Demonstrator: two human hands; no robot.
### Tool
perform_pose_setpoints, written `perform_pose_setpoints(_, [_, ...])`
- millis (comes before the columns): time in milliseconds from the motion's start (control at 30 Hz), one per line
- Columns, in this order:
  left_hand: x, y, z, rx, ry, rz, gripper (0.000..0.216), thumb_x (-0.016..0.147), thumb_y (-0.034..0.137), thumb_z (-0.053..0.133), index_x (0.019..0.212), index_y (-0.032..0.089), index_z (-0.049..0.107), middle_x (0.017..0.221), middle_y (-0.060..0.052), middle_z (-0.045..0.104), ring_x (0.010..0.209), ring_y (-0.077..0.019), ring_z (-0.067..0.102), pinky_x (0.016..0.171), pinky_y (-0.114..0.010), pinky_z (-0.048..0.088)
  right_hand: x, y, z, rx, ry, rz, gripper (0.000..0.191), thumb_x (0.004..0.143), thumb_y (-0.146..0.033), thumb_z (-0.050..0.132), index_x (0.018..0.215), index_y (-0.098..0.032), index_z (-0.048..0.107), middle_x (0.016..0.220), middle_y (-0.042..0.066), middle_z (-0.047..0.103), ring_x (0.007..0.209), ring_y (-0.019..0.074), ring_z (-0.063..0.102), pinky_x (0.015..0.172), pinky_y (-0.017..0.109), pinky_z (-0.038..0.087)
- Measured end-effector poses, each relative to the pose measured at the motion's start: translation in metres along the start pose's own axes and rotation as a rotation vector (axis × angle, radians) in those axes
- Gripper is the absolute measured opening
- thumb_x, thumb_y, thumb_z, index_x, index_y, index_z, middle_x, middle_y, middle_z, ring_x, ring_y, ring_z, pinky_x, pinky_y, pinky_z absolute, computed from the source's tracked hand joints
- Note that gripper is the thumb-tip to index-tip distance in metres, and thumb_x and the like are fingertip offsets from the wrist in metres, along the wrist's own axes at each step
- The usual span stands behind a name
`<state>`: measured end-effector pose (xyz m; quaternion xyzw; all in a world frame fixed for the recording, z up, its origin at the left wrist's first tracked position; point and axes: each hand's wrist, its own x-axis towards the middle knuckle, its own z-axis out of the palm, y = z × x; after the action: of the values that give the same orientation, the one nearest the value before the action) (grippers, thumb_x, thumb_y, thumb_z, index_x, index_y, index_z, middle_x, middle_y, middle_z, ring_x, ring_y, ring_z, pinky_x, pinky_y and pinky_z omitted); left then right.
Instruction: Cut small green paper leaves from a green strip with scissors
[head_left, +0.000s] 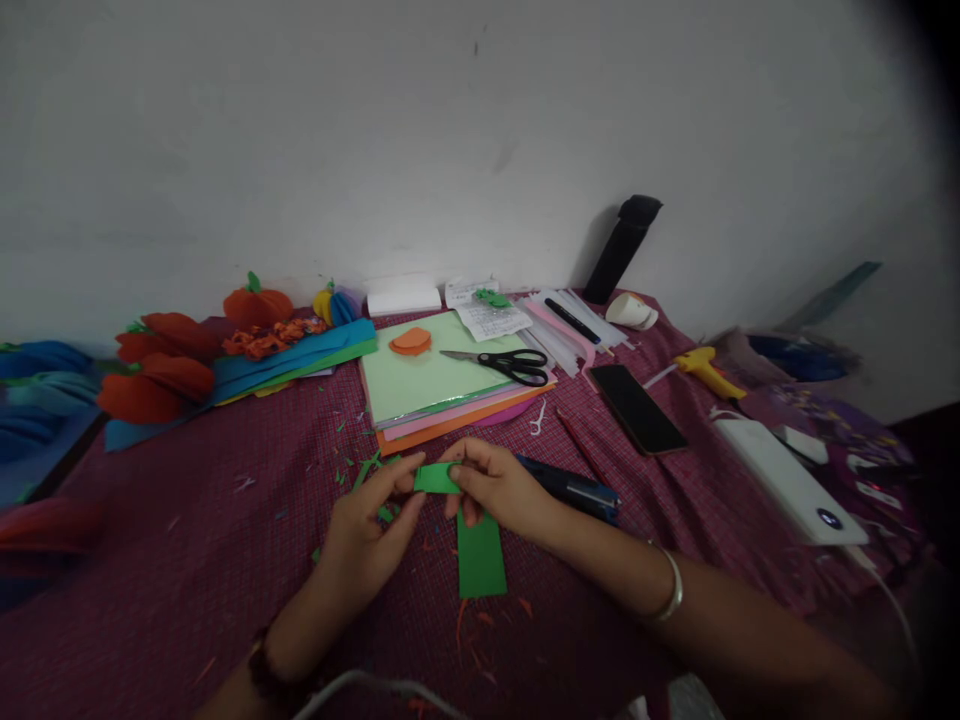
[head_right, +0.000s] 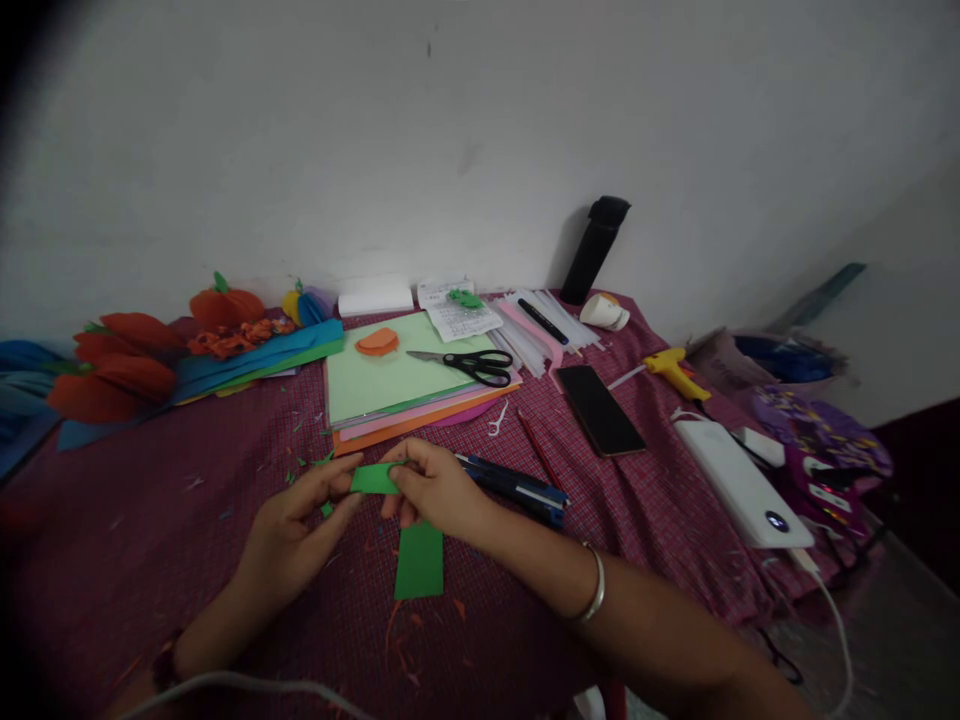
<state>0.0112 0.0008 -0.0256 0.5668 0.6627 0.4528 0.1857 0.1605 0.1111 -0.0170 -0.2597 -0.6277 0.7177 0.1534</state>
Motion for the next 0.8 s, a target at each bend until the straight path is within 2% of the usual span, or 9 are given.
perform_pose_setpoints(133, [0.003, 0.003, -0.002, -0.296, -0.008, -0.202, 0.029, 0.08, 0.025, 0.06, 0.109, 0.02, 0.059, 0.077, 0.001, 0.065, 0.068, -0.0141, 0.062, 0.066, -0.026, 0.046, 0.0, 0.001, 0.0, -0.01, 0.015, -0.023, 0.006, 0.087, -0.02, 0.044, 0.091, -0.017, 0.049, 0.056, -0.006, 0.061, 0.035, 0.0058, 0.048, 0.036, 0.015, 0.034])
perform_pose_setpoints(233, [0.006, 0.001, -0.003, -0.526, -0.035, -0.342, 0.017, 0.082, 0.031, 0.058, 0.094, 0.02, 0.061, 0.066, 0.004, 0.062, 0.058, -0.0119, 0.058, 0.06, -0.024, 0.045, -0.001, 0.001, 0.0, -0.019, 0.019, -0.037, 0.007, 0.087, -0.022, 0.046, 0.091, -0.017, 0.05, 0.056, -0.006, 0.061, 0.035, 0.006, 0.048, 0.036, 0.015, 0.033])
perform_pose_setpoints(300, [0.007, 0.0, -0.003, -0.595, -0.072, -0.4, 0.015, 0.081, 0.033, 0.059, 0.08, 0.018, 0.061, 0.061, 0.003, 0.061, 0.054, -0.0111, 0.056, 0.055, -0.023, 0.043, -0.002, 0.0, 0.0, -0.018, 0.015, -0.044, 0.007, 0.087, -0.023, 0.046, 0.09, -0.018, 0.049, 0.056, -0.006, 0.061, 0.035, 0.0061, 0.048, 0.036, 0.016, 0.033])
perform_pose_setpoints(400, [0.008, 0.001, -0.003, -0.593, -0.102, -0.435, 0.021, 0.078, 0.033, 0.062, 0.065, 0.016, 0.059, 0.057, 0.002, 0.059, 0.051, -0.0106, 0.053, 0.053, -0.022, 0.042, -0.003, -0.001, 0.0, -0.007, 0.006, -0.045, 0.006, 0.087, -0.023, 0.046, 0.09, -0.018, 0.049, 0.056, -0.006, 0.061, 0.035, 0.0063, 0.048, 0.036, 0.016, 0.034])
perform_pose_setpoints(600, [0.009, 0.002, -0.002, -0.539, -0.052, -0.434, 0.024, 0.076, 0.035, 0.062, 0.061, 0.017, 0.057, 0.053, 0.003, 0.057, 0.048, -0.0101, 0.05, 0.05, -0.022, 0.04, -0.001, 0.002, -0.003, 0.026, 0.066, -0.074, 0.005, 0.087, -0.025, 0.046, 0.086, -0.02, 0.044, 0.056, -0.006, 0.062, 0.033, 0.0057, 0.048, 0.033, 0.014, 0.032])
perform_pose_setpoints(800, [0.013, 0.0, -0.013, -0.335, 0.113, -0.428, 0.021, 0.075, 0.034, 0.062, 0.061, 0.019, 0.056, 0.051, 0.005, 0.055, 0.049, -0.0111, 0.05, 0.051, -0.021, 0.038, 0.005, 0.0, -0.016, -0.011, 0.147, -0.146, 0.007, 0.086, -0.025, 0.048, 0.084, -0.019, 0.046, 0.056, -0.006, 0.061, 0.035, 0.006, 0.049, 0.035, 0.015, 0.034])
